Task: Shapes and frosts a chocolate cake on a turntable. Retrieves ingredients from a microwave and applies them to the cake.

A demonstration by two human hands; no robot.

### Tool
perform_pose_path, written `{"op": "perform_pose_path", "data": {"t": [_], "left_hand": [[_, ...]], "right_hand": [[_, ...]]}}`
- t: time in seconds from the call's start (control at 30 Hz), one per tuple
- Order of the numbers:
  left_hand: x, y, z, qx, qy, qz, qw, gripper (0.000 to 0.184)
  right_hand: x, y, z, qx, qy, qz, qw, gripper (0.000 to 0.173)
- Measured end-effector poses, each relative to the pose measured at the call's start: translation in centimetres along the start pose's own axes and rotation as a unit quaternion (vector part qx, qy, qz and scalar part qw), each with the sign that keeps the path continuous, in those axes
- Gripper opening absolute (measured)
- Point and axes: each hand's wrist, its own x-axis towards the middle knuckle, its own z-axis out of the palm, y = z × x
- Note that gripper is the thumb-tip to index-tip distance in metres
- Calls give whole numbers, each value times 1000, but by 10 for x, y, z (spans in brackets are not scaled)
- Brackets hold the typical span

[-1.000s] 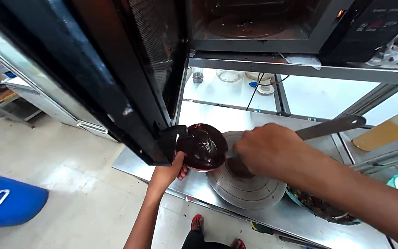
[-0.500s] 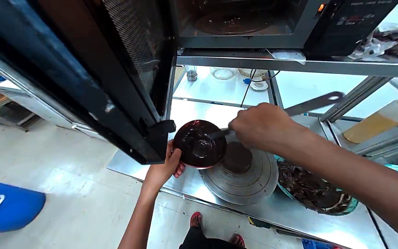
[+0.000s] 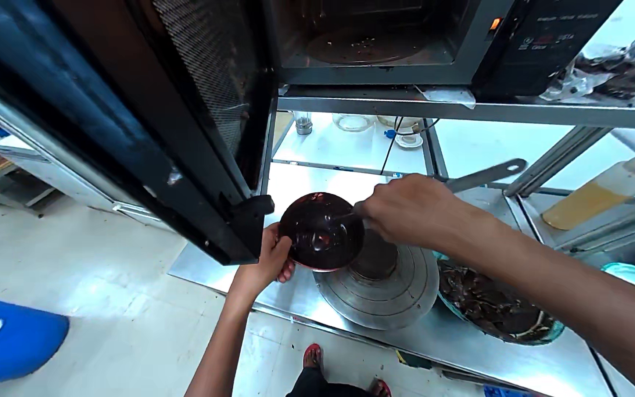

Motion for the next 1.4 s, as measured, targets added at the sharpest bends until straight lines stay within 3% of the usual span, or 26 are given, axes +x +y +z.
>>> {"op": "perform_pose_path", "data": {"t": [0.1, 0.17, 0.27, 0.4, 0.57, 0.8, 0.87, 0.93, 1.0, 1.03, 1.07, 1.13, 1.2, 1.27, 1.4], "left_hand": [[0, 3, -2, -2, 3, 8, 1000, 22], [1, 2, -1, 3, 6, 9, 1000, 22], [3, 1, -3, 8, 3, 3, 1000, 21], [1, -3, -7, -7, 6, -7, 1000, 20], [3, -8, -14, -31, 16, -5, 999, 22], [4, -12, -24, -27, 29, -10, 999, 24], [3, -12, -23, -27, 34, -7, 999, 23], [4, -9, -21, -27, 30, -8, 999, 23], [5, -3, -18, -19, 18, -9, 1000, 24], [6, 0, -17, -15, 11, -7, 1000, 24], [8, 3, -18, -13, 3, -3, 1000, 24], [12, 8, -19, -3, -4, 4, 1000, 22], [15, 14, -18, 24, -10, 8, 1000, 21], [18, 23, -15, 58, -4, 26, 998, 20], [24, 44, -5, 207, 25, 53, 977, 22]], "right_hand": [[-17, -2, 0, -23, 1, 37, 999, 9], [-23, -3, 6, 1, -4, 9, 1000, 10], [-29, 21, 35, 45, 110, -34, 992, 14], [-62, 42, 84, 101, 201, -21, 974, 47], [-91, 35, 143, 123, 277, 37, 952, 49], [-136, 55, 120, 117, 245, 44, 961, 47], [-135, 57, 116, 188, 234, 57, 952, 44], [-120, 46, 117, 400, 167, 93, 897, 36], [-97, 28, 125, 658, 56, 140, 738, 27], [-91, 21, 133, 726, 7, 156, 670, 27], [-90, 19, 144, 757, -34, 165, 632, 27], [-107, 22, 167, 772, -68, 177, 607, 27], [-139, 28, 186, 774, -45, 193, 601, 27], [-167, 31, 198, 783, 8, 202, 589, 25], [-187, 17, 211, 812, 131, 219, 525, 27]]}}
